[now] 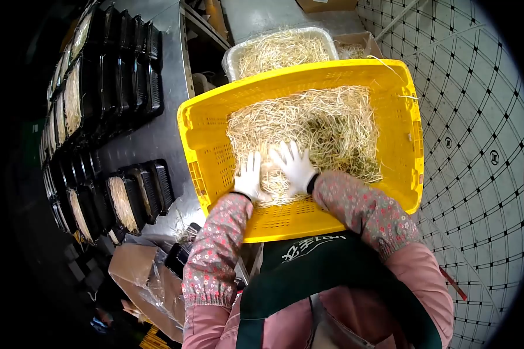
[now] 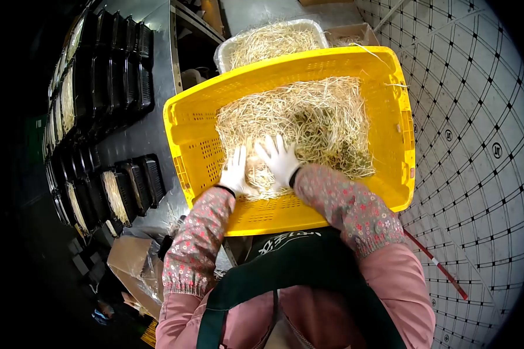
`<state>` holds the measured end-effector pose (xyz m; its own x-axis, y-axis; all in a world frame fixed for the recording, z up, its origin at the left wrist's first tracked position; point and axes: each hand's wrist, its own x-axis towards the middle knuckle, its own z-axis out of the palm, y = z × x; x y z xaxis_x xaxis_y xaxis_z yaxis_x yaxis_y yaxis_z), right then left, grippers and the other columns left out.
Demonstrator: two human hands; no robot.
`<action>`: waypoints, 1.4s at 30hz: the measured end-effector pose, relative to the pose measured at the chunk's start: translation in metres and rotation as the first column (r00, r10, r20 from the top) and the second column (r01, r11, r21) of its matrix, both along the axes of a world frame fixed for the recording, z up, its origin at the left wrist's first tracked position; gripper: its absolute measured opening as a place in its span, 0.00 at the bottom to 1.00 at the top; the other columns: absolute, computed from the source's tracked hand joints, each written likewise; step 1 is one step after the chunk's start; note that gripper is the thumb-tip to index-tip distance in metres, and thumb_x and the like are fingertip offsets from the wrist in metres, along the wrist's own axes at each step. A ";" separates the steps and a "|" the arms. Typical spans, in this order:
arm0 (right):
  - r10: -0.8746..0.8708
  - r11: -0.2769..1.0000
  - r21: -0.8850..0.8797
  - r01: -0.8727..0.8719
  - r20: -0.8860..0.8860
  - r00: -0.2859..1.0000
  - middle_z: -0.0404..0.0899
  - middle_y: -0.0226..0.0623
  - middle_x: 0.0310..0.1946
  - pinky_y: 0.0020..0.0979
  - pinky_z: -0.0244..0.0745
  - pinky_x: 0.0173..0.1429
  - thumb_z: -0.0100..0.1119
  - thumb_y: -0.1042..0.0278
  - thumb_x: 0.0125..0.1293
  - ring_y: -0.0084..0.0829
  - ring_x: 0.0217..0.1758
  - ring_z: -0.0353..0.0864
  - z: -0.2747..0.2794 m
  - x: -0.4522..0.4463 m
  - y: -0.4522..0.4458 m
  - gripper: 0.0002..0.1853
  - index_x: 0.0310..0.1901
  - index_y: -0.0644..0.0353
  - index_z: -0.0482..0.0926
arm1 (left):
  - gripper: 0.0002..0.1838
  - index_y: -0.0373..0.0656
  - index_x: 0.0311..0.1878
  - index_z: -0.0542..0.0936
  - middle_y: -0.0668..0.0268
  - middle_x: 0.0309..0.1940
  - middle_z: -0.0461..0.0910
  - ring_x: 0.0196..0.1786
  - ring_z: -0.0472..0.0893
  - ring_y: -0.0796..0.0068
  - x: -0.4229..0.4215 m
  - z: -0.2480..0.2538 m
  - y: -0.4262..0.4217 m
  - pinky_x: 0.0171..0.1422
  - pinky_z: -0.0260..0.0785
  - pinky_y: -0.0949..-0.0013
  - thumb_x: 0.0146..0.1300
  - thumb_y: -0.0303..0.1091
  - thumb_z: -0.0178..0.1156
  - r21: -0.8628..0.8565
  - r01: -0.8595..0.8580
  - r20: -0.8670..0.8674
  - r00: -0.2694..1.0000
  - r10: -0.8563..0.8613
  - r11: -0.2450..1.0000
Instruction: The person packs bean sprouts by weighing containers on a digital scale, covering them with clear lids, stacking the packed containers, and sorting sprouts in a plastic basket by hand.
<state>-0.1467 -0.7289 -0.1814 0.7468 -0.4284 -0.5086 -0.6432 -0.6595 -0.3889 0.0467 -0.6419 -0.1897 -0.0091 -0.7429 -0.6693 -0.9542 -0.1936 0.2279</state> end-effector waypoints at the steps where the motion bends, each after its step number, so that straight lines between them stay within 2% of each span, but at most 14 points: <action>1: 0.025 0.999 0.032 -0.025 -0.002 1.000 0.37 0.58 0.79 0.76 0.50 0.70 0.85 0.41 0.31 0.67 0.80 0.38 0.000 -0.004 0.014 0.79 0.80 0.47 0.37 | 0.85 0.49 0.81 0.34 0.52 0.81 0.40 0.75 0.57 0.38 -0.008 -0.001 0.009 0.73 0.59 0.40 0.24 0.50 0.86 0.019 0.023 0.050 0.998 -0.024 1.000; 4: 0.045 0.963 -0.270 -0.011 0.122 0.992 0.46 0.60 0.77 0.68 0.60 0.68 0.76 0.42 0.49 0.66 0.75 0.52 -0.028 0.002 0.010 0.61 0.79 0.47 0.47 | 0.80 0.50 0.81 0.37 0.48 0.79 0.49 0.72 0.65 0.40 -0.006 -0.006 0.000 0.68 0.68 0.44 0.29 0.51 0.85 0.016 0.009 0.075 0.997 -0.011 1.000; 8: -0.145 0.939 0.337 0.065 0.218 0.965 0.62 0.44 0.73 0.44 0.70 0.68 0.75 0.53 0.51 0.47 0.69 0.69 -0.041 0.017 -0.080 0.55 0.78 0.52 0.52 | 0.62 0.51 0.81 0.45 0.46 0.64 0.73 0.57 0.80 0.46 0.032 -0.016 -0.054 0.63 0.73 0.57 0.48 0.45 0.76 -0.092 -0.166 -0.182 0.972 0.147 0.982; 12: -0.029 0.978 0.208 0.021 0.034 0.999 0.50 0.52 0.77 0.50 0.67 0.70 0.83 0.47 0.40 0.53 0.74 0.61 -0.004 0.014 -0.077 0.72 0.80 0.50 0.39 | 0.68 0.47 0.81 0.42 0.47 0.68 0.69 0.61 0.77 0.46 0.032 -0.004 -0.052 0.64 0.72 0.57 0.41 0.45 0.78 -0.064 -0.156 -0.221 0.965 0.138 0.986; 14: 0.024 1.000 -0.011 -0.025 -0.043 0.999 0.39 0.57 0.80 0.69 0.59 0.69 0.83 0.39 0.35 0.62 0.79 0.47 0.013 0.011 -0.032 0.77 0.80 0.46 0.36 | 0.77 0.46 0.81 0.39 0.48 0.79 0.46 0.72 0.64 0.38 0.015 0.008 -0.020 0.70 0.66 0.46 0.31 0.43 0.84 -0.069 -0.073 -0.145 0.987 0.063 0.995; 17: 0.056 0.997 -0.057 -0.056 -0.006 0.998 0.38 0.57 0.80 0.74 0.56 0.67 0.83 0.52 0.41 0.63 0.81 0.40 0.006 0.009 0.013 0.71 0.81 0.38 0.38 | 0.79 0.49 0.81 0.39 0.50 0.81 0.40 0.75 0.58 0.34 -0.014 0.010 0.007 0.70 0.63 0.37 0.29 0.41 0.85 -0.075 -0.012 0.055 0.998 0.016 0.997; 20: -0.010 0.947 -0.319 0.029 0.062 0.998 0.36 0.57 0.80 0.73 0.59 0.65 0.76 0.63 0.49 0.65 0.80 0.43 -0.043 0.018 0.005 0.64 0.80 0.37 0.38 | 0.76 0.52 0.81 0.39 0.50 0.81 0.38 0.74 0.61 0.34 -0.015 -0.009 0.001 0.69 0.66 0.39 0.32 0.30 0.83 -0.125 -0.096 0.133 0.985 0.113 0.987; 22: -0.078 0.987 -0.131 0.093 0.111 0.991 0.52 0.59 0.75 0.63 0.71 0.59 0.67 0.72 0.52 0.61 0.73 0.60 -0.027 0.020 -0.025 0.58 0.81 0.39 0.41 | 0.79 0.51 0.81 0.37 0.50 0.81 0.38 0.74 0.60 0.38 -0.009 -0.013 -0.012 0.71 0.67 0.48 0.29 0.31 0.84 -0.057 -0.307 -0.004 0.951 0.308 0.950; 23: -0.099 0.994 -0.029 0.104 0.135 0.986 0.61 0.58 0.69 0.55 0.75 0.54 0.65 0.72 0.53 0.57 0.67 0.67 -0.037 0.022 -0.031 0.55 0.80 0.41 0.43 | 0.67 0.47 0.80 0.48 0.47 0.75 0.57 0.67 0.71 0.44 -0.007 -0.018 -0.011 0.67 0.71 0.55 0.36 0.30 0.80 -0.169 -0.372 -0.027 0.928 0.373 0.913; 25: -0.102 0.993 -0.034 0.111 0.194 0.976 0.78 0.49 0.50 0.39 0.81 0.43 0.59 0.71 0.56 0.45 0.51 0.80 -0.040 0.019 -0.034 0.45 0.77 0.50 0.56 | 0.55 0.46 0.75 0.57 0.45 0.69 0.65 0.63 0.75 0.45 0.007 -0.034 -0.013 0.64 0.72 0.54 0.42 0.32 0.77 -0.057 -0.402 -0.005 0.916 0.402 0.914; 28: -0.082 0.997 0.030 0.077 0.227 0.970 0.80 0.46 0.49 0.38 0.81 0.44 0.57 0.69 0.58 0.42 0.47 0.83 -0.026 0.006 -0.050 0.37 0.72 0.51 0.66 | 0.25 0.42 0.51 0.78 0.47 0.43 0.84 0.50 0.83 0.47 0.005 0.006 -0.025 0.57 0.74 0.53 0.49 0.42 0.69 0.029 -0.425 0.003 0.905 0.426 0.905; 32: -0.195 0.980 0.057 0.191 0.085 0.977 0.84 0.38 0.47 0.39 0.81 0.47 0.56 0.63 0.63 0.38 0.48 0.85 -0.006 -0.027 -0.104 0.22 0.61 0.40 0.77 | 0.25 0.42 0.50 0.78 0.49 0.41 0.84 0.46 0.82 0.45 0.013 0.062 -0.021 0.51 0.75 0.50 0.51 0.45 0.68 -0.050 -0.157 -0.029 0.987 0.156 0.986; 38: -0.358 0.928 0.056 0.367 0.394 0.846 0.85 0.39 0.45 0.42 0.81 0.49 0.63 0.57 0.61 0.42 0.47 0.85 0.033 -0.057 -0.148 0.20 0.56 0.44 0.79 | 0.22 0.47 0.51 0.78 0.61 0.37 0.77 0.40 0.81 0.55 0.019 0.110 -0.016 0.41 0.75 0.57 0.50 0.32 0.65 -0.398 0.068 -0.205 0.966 -0.161 0.915; 42: -0.285 0.957 0.139 0.257 0.257 0.923 0.84 0.42 0.47 0.43 0.82 0.52 0.63 0.52 0.57 0.42 0.48 0.85 0.012 -0.008 -0.126 0.31 0.64 0.48 0.73 | 0.39 0.54 0.69 0.71 0.63 0.46 0.77 0.51 0.77 0.59 -0.014 0.065 -0.038 0.48 0.72 0.58 0.49 0.35 0.70 -0.386 0.353 0.121 0.935 -0.332 0.852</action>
<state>-0.1548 -0.8553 -0.1692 0.7249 -0.5910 -0.3539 -0.6521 -0.4233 -0.6289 0.0327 -0.6799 -0.1243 -0.2874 -0.9006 -0.3260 -0.9551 0.2440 0.1679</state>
